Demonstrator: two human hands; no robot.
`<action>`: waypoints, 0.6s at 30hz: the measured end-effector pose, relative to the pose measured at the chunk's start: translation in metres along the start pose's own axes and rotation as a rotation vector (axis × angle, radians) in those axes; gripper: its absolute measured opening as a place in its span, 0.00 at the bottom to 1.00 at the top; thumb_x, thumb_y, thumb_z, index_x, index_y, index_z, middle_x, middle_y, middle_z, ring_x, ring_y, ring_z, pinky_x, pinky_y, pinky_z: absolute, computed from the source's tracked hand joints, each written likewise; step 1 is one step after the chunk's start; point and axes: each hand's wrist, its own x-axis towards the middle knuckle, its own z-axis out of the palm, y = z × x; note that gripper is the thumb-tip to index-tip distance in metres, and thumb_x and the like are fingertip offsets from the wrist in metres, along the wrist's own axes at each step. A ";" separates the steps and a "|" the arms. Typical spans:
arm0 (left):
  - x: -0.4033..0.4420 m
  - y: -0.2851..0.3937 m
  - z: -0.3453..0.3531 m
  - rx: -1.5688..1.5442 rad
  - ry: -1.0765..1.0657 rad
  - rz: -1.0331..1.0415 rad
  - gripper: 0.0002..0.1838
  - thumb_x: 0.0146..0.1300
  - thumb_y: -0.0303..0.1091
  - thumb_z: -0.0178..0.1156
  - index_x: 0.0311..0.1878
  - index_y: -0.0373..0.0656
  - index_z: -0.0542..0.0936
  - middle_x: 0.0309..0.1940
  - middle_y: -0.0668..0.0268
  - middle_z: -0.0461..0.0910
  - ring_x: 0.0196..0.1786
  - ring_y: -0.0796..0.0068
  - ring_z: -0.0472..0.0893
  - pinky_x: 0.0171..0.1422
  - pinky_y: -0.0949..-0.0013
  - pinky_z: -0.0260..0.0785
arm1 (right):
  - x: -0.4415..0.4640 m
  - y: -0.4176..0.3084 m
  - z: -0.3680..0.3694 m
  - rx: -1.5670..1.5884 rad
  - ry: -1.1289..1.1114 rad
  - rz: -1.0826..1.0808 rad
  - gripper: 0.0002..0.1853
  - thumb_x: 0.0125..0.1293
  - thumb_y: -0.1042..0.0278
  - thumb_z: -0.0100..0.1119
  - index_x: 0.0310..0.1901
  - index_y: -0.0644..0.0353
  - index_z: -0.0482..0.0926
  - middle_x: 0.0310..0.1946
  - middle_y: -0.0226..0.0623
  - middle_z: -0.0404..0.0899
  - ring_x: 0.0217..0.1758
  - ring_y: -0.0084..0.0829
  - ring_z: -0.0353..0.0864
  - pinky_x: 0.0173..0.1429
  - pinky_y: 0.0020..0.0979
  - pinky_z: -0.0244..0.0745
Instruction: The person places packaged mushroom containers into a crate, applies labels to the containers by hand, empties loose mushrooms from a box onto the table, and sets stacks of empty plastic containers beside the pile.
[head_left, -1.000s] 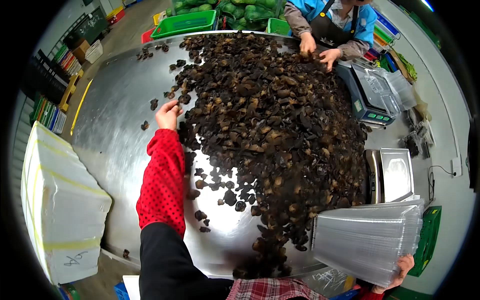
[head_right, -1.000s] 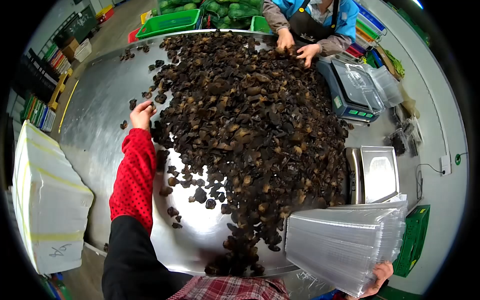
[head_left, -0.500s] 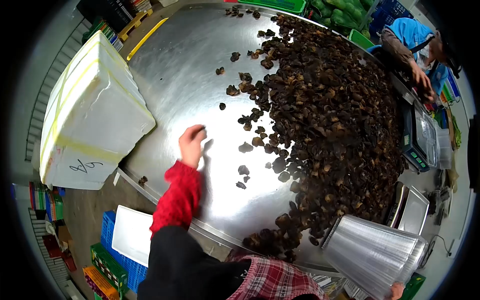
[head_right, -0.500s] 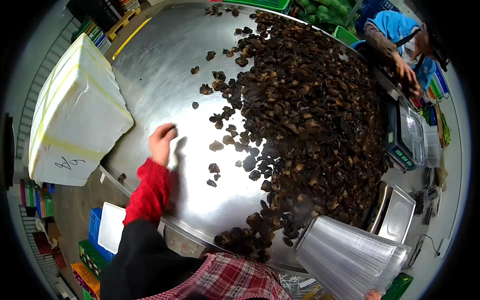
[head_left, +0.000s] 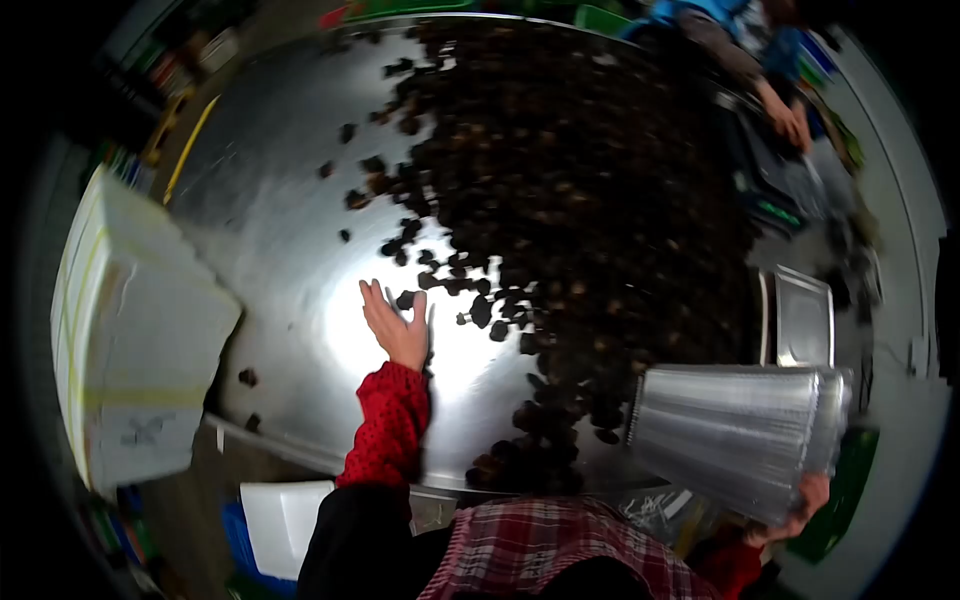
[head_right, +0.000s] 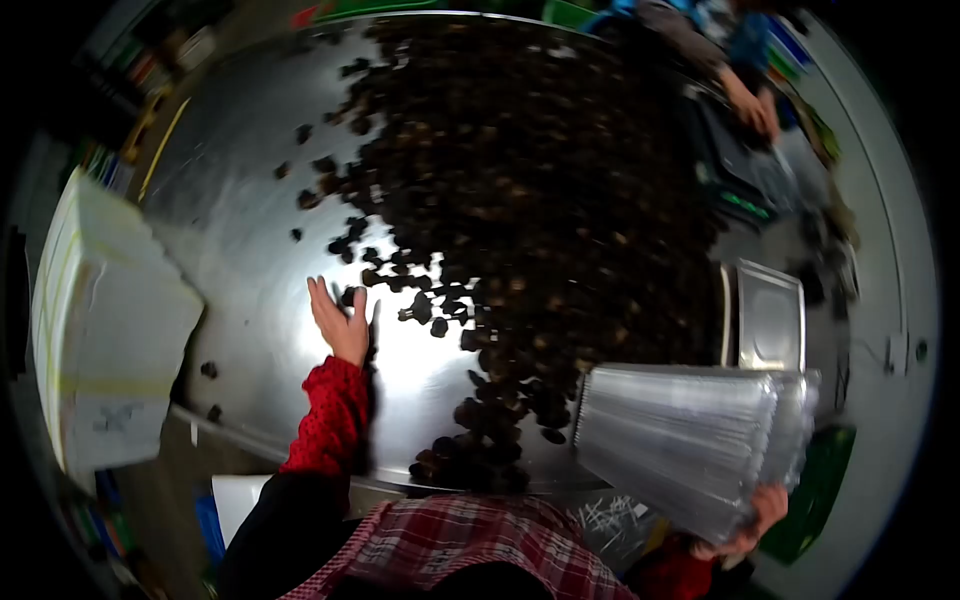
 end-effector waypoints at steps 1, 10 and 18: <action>0.011 0.017 0.032 -0.193 0.026 -0.071 0.45 0.60 0.48 0.68 0.70 0.30 0.59 0.73 0.41 0.55 0.75 0.44 0.55 0.78 0.51 0.46 | -0.003 0.002 0.001 0.017 0.020 0.050 0.29 0.69 0.39 0.41 0.38 0.63 0.75 0.40 0.44 0.75 0.51 0.48 0.74 0.63 0.53 0.64; 0.110 0.258 0.200 -1.031 0.043 -0.176 0.39 0.59 0.45 0.70 0.66 0.29 0.68 0.62 0.52 0.74 0.61 0.65 0.74 0.68 0.67 0.63 | -0.026 0.033 0.011 0.012 0.226 0.072 0.37 0.75 0.40 0.19 0.32 0.63 0.75 0.30 0.46 0.76 0.44 0.43 0.75 0.63 0.53 0.68; 0.080 0.323 0.130 -0.672 -0.003 0.775 0.06 0.53 0.30 0.67 0.35 0.44 0.82 0.45 0.61 0.83 0.56 0.56 0.77 0.64 0.57 0.66 | -0.030 0.031 0.001 0.037 0.137 0.074 0.34 0.73 0.39 0.27 0.32 0.62 0.76 0.35 0.44 0.78 0.48 0.45 0.75 0.61 0.51 0.68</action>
